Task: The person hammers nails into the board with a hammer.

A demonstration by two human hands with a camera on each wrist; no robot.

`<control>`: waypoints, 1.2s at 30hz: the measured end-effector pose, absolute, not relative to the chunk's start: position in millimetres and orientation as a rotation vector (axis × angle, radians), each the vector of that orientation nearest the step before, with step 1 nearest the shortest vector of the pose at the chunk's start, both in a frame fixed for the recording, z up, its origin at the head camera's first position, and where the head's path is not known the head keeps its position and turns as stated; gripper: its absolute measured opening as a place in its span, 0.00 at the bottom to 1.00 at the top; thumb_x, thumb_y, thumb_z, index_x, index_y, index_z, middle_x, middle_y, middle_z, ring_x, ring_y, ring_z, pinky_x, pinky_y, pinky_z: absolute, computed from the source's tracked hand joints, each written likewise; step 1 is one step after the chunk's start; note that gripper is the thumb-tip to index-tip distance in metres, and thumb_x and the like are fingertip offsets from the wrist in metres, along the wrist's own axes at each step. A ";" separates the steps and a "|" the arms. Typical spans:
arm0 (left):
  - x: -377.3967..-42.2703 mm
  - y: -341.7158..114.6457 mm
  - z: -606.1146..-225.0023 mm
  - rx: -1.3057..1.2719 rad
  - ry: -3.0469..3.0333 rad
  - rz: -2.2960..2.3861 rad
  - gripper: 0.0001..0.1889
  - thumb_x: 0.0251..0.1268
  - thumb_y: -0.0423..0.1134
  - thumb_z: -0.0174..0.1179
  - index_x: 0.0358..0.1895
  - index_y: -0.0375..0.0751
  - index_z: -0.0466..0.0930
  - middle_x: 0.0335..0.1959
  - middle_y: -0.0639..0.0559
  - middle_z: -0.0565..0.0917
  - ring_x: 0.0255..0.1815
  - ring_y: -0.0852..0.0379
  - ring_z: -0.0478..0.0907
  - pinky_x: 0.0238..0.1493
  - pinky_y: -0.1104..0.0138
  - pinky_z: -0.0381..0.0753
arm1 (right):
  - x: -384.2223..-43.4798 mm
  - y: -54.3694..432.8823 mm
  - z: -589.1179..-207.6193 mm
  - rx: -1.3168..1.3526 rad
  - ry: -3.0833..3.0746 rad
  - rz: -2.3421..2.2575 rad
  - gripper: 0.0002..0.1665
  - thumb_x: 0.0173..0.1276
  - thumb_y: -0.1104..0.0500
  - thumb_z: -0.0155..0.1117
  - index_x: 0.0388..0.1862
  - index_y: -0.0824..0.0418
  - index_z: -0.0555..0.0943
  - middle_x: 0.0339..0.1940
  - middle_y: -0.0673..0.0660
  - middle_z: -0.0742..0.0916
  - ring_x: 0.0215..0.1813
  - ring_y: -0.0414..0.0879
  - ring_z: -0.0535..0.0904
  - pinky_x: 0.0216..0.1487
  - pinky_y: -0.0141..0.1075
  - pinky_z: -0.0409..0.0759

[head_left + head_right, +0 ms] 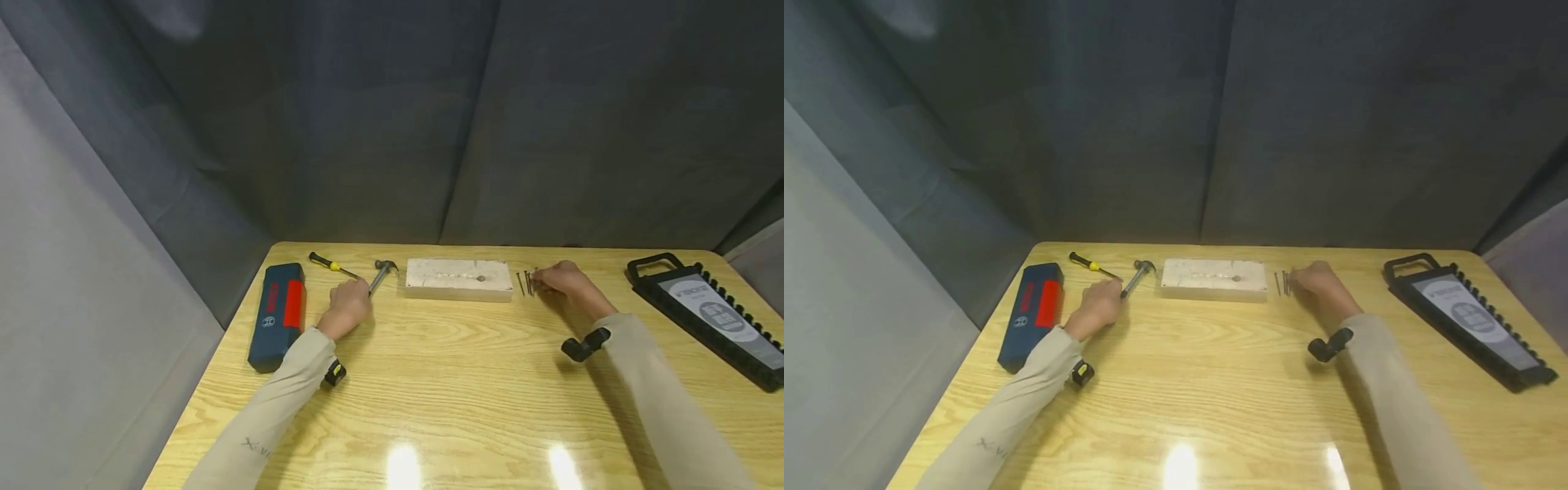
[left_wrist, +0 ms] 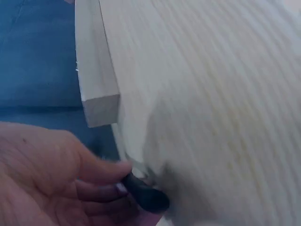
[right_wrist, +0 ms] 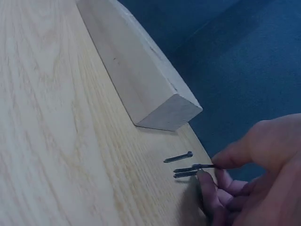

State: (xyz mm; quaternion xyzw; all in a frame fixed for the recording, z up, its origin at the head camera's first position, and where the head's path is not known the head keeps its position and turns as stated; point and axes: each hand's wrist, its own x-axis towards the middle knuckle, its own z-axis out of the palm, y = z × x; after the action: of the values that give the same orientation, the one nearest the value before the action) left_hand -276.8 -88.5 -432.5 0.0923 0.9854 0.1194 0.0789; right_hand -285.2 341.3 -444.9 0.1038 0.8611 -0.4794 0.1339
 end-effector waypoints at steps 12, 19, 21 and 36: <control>-278.9 -100.4 -440.6 0.299 3.016 0.849 0.09 0.83 0.31 0.49 0.48 0.28 0.75 0.31 0.39 0.81 0.26 0.49 0.76 0.27 0.57 0.77 | -274.6 308.2 -419.4 0.049 2.524 -1.902 0.29 0.81 0.61 0.61 0.71 0.79 0.70 0.38 0.37 0.89 0.40 0.27 0.85 0.45 0.25 0.84; -287.4 -110.0 -439.7 0.592 2.975 1.069 0.14 0.86 0.38 0.51 0.45 0.30 0.80 0.26 0.48 0.72 0.23 0.56 0.65 0.27 0.66 0.65 | -277.3 274.7 -419.7 -0.076 2.334 -2.114 0.25 0.76 0.62 0.67 0.64 0.77 0.75 0.43 0.48 0.92 0.45 0.40 0.90 0.52 0.35 0.87; -289.4 -110.9 -437.3 0.673 2.977 1.089 0.13 0.85 0.38 0.52 0.41 0.31 0.80 0.25 0.49 0.70 0.24 0.56 0.65 0.28 0.66 0.64 | -279.5 264.8 -423.7 -0.129 2.351 -2.124 0.23 0.76 0.62 0.68 0.61 0.77 0.76 0.43 0.50 0.92 0.45 0.42 0.91 0.53 0.38 0.87; -286.9 -107.6 -430.8 0.783 3.034 1.059 0.13 0.86 0.41 0.51 0.42 0.36 0.79 0.26 0.50 0.72 0.25 0.55 0.65 0.29 0.64 0.65 | -296.4 189.7 -450.0 -0.545 2.493 -1.999 0.14 0.76 0.64 0.68 0.53 0.73 0.82 0.51 0.72 0.88 0.47 0.52 0.89 0.51 0.37 0.87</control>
State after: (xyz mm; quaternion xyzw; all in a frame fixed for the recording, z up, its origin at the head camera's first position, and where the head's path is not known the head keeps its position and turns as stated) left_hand -286.9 -107.6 -430.8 0.2358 0.9141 0.3192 -0.0830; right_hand -296.4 189.7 -450.0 -0.1678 0.7682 -0.6158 -0.0499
